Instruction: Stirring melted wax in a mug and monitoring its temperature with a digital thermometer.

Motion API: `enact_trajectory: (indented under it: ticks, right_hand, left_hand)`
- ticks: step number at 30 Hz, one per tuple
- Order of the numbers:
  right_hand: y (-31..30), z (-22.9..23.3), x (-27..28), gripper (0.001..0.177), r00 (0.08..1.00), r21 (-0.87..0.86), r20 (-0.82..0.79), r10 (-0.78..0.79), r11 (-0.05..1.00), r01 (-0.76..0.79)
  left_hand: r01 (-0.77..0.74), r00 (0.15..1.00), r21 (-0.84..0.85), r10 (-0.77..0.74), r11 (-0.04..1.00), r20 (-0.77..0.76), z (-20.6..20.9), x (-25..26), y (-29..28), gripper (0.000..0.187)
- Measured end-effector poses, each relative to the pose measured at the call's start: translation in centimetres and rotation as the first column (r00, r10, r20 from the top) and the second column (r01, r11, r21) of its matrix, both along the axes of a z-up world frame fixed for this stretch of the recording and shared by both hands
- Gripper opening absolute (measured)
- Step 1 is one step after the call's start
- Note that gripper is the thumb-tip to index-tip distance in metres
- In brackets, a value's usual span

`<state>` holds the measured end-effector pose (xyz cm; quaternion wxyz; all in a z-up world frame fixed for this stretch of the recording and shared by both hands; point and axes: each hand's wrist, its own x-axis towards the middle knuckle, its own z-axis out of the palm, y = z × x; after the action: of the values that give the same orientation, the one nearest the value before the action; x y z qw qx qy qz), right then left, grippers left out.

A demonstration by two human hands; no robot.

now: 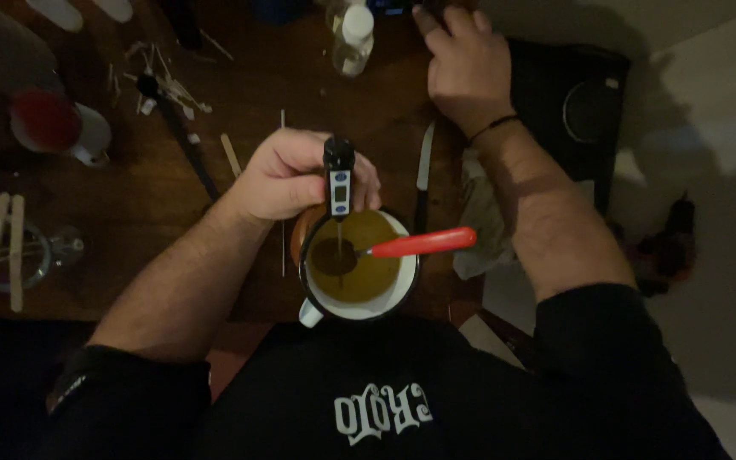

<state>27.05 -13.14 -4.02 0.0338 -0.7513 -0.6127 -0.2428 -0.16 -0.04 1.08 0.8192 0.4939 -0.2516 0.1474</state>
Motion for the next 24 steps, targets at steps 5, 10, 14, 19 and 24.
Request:
enact_trajectory:
  ticks: [5, 10, 14, 19, 24]
  right_hand:
    - [0.2, 0.2, -0.1, 0.06, 0.998, 0.007, -0.06, 0.012, 1.0, -0.012]
    - [0.1, 0.2, -0.5, 0.059, 0.992, -0.024, -0.116, -0.054, 0.998, 0.051]
    - [0.2, 0.3, -0.6, 0.058, 0.995, -0.005, -0.09, -0.047, 0.999, 0.046]
    - [0.3, 0.2, -0.4, 0.061, 0.993, -0.025, -0.108, -0.049, 0.999, 0.047]
    - [0.2, 0.1, -0.4, 0.061, 0.995, -0.006, -0.095, -0.036, 0.999, 0.035]
  left_hand:
    - [-0.049, 0.999, 0.036, 0.05, 0.998, -0.022, 0.8, 0.0, -0.1, 0.042]
    - [-0.044, 0.999, 0.049, 0.045, 0.998, -0.008, 0.8, 0.1, 0.0, 0.043]
    - [-0.023, 1.0, -0.021, 0.023, 1.0, -0.02, -0.7, -0.1, -0.1, 0.039]
    - [-0.004, 0.999, -0.01, 0.005, 1.0, 0.034, -0.6, 0.3, 0.1, 0.038]
    - [-0.004, 0.999, 0.01, 0.004, 1.0, 0.033, -0.1, 0.3, 0.1, 0.038]
